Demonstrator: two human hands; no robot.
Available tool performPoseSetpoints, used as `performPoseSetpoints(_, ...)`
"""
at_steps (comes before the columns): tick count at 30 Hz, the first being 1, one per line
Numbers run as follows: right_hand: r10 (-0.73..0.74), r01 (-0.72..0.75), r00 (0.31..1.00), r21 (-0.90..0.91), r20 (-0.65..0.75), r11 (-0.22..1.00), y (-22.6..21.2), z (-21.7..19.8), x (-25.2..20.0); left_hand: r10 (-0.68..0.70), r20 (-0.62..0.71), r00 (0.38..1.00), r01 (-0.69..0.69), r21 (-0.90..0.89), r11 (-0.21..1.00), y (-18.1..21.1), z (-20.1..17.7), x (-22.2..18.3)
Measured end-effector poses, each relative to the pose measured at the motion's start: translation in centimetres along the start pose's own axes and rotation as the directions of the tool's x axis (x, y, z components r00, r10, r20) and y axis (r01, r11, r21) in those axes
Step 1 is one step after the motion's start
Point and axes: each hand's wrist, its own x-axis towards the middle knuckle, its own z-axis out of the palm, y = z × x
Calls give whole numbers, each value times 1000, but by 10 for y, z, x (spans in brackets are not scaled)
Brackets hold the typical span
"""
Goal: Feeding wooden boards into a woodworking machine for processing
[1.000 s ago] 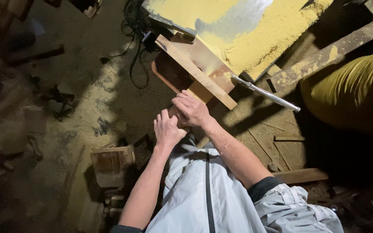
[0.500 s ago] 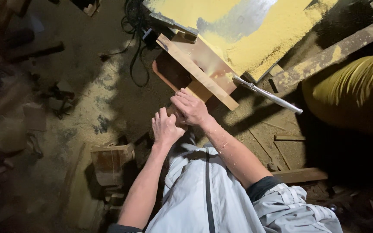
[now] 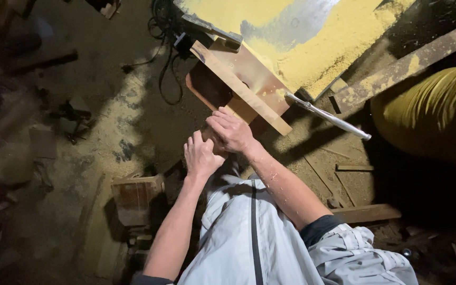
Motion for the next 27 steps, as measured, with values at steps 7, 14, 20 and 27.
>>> performPoseSetpoints(7, -1, 1, 1000, 38, 6, 999, 2, 4, 1, -2, 23, 1000, 2, -21, 1000, 3, -12, 8)
performPoseSetpoints(14, 4, -4, 1000, 7, 6, 1000, 3, 5, 3, -12, 13, 1000, 13, -25, 1000, 0, -10, 8)
performPoseSetpoints(20, 0, 0, 1000, 12, 20, 1000, 3, 5, 6, -13, 13, 1000, 13, -20, 1000, -7, -4, 7)
performPoseSetpoints(27, 1, -1, 1000, 30, -5, 1000, 5, 12, 5, -8, -7, 1000, 8, -4, 1000, -8, -5, 10)
